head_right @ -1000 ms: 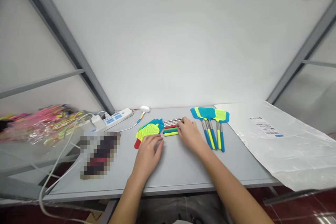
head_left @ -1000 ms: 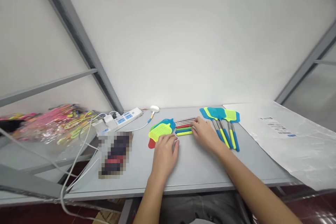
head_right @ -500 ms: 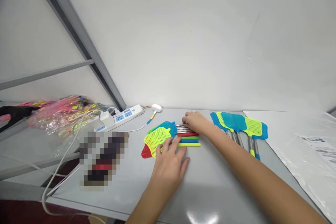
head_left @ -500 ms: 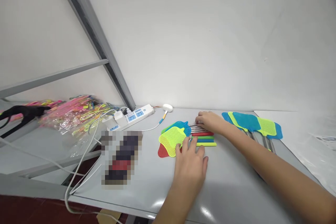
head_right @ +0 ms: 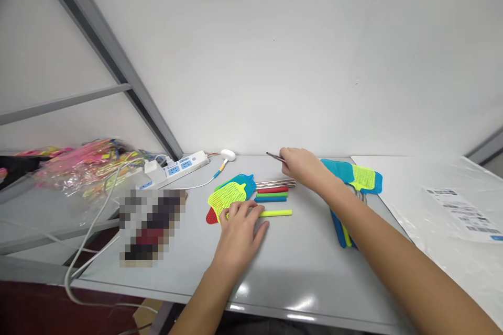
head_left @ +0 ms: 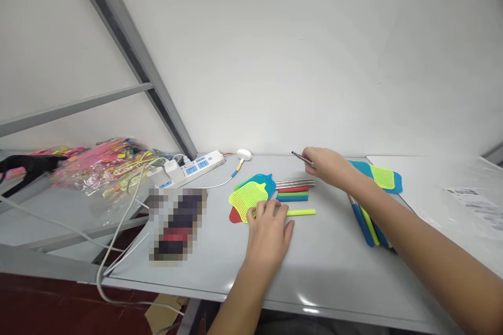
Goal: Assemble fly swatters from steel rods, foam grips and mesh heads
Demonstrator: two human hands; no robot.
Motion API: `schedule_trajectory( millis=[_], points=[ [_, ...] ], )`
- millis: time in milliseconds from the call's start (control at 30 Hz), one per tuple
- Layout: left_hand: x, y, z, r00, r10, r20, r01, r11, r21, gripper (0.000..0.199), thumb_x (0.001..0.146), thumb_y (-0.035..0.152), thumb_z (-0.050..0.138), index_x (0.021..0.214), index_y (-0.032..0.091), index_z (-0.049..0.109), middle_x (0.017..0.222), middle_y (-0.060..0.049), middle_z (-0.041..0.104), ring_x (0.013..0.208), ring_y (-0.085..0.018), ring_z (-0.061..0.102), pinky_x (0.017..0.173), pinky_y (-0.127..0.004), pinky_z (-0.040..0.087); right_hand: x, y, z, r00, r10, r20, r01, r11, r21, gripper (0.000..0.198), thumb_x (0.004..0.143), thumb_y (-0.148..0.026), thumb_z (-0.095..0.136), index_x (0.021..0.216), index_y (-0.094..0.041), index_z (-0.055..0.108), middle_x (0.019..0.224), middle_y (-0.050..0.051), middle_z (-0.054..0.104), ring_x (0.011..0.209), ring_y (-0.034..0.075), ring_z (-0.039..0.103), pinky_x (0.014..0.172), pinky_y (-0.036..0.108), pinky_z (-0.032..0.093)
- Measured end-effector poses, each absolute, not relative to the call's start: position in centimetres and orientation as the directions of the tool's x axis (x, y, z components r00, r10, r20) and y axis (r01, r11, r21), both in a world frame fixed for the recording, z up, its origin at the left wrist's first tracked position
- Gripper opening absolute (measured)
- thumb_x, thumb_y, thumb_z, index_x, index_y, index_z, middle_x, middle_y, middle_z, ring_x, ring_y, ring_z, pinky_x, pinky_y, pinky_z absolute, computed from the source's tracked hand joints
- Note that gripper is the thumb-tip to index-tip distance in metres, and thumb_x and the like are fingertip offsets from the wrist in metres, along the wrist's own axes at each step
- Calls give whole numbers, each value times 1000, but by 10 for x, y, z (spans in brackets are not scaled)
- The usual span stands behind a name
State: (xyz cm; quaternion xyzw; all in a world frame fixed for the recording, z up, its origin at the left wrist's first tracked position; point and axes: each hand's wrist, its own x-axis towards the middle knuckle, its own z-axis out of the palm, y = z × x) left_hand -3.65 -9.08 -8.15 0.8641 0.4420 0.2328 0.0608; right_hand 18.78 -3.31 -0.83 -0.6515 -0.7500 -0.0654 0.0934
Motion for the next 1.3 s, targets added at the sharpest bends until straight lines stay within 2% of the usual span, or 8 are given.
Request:
schedule_trajectory(
  millis=[233, 333, 467, 633, 800, 1033, 1167, 1300],
  points=[
    [-38, -94, -88, 525, 781, 337, 737, -616, 279, 11, 90, 24, 56, 98, 25, 64, 115, -5, 59, 107, -27, 46, 86, -45, 33, 176, -91, 25, 69, 852, 520, 906, 165, -390, 21, 96, -22, 28, 102, -20, 48, 81, 3, 63, 61, 15, 54, 58, 25, 36],
    [-39, -95, -89, 513, 786, 345, 742, -608, 282, 11, 89, 22, 58, 97, 25, 64, 116, -5, 58, 108, -27, 45, 85, -44, 34, 165, -92, 11, -31, 946, 321, 951, 127, -282, 29, 97, -21, 24, 105, -20, 52, 77, 3, 64, 63, 16, 55, 58, 25, 34],
    [-40, -96, -90, 482, 798, 361, 761, -586, 280, 11, 88, 22, 58, 96, 24, 65, 117, -6, 57, 108, -27, 45, 83, -44, 35, 150, -76, -25, -167, 981, 100, 968, 182, -172, 15, 87, -23, 49, 83, -21, 63, 69, 3, 67, 60, 17, 58, 53, 26, 30],
    [-40, -97, -91, 464, 811, 357, 759, -572, 311, 13, 90, 22, 56, 96, 27, 66, 121, -5, 55, 109, -27, 44, 81, -42, 35, 136, -61, -55, -182, 983, 9, 980, 183, -77, 19, 84, -19, 53, 97, -19, 67, 92, 11, 72, 79, 24, 66, 59, 27, 34],
    [-41, -96, -90, 449, 820, 354, 770, -557, 312, 13, 90, 25, 58, 94, 29, 69, 123, -6, 53, 111, -28, 43, 81, -43, 35, 132, -61, -54, -178, 983, -43, 983, 176, -52, 11, 79, -17, 56, 84, -17, 66, 85, 11, 71, 75, 24, 66, 58, 27, 35],
    [-29, -80, -82, 457, 822, 340, 767, -558, 318, 13, 88, 21, 57, 89, 25, 70, 120, -9, 54, 112, -30, 42, 84, -46, 36, 146, -90, -2, -59, 991, 122, 990, 74, -123, 13, 88, -31, 50, 92, -21, 58, 83, 4, 68, 68, 18, 61, 53, 26, 33],
    [-13, -62, -76, 468, 818, 334, 726, -571, 382, 9, 84, 19, 60, 86, 22, 69, 109, -10, 57, 111, -31, 44, 91, -50, 34, 147, -121, 26, 25, 941, 336, 937, 95, -337, 12, 88, -33, 51, 82, -23, 52, 78, 0, 63, 64, 15, 57, 55, 25, 36],
    [-11, -56, -67, 429, 842, 328, 653, -540, 532, 21, 81, 18, 62, 102, 21, 64, 118, -12, 53, 118, -33, 41, 97, -52, 31, 149, -146, 30, 183, 906, 382, 870, 32, -492, 12, 87, -36, 55, 91, -25, 53, 77, -2, 65, 58, 16, 56, 52, 26, 37]
  ],
)
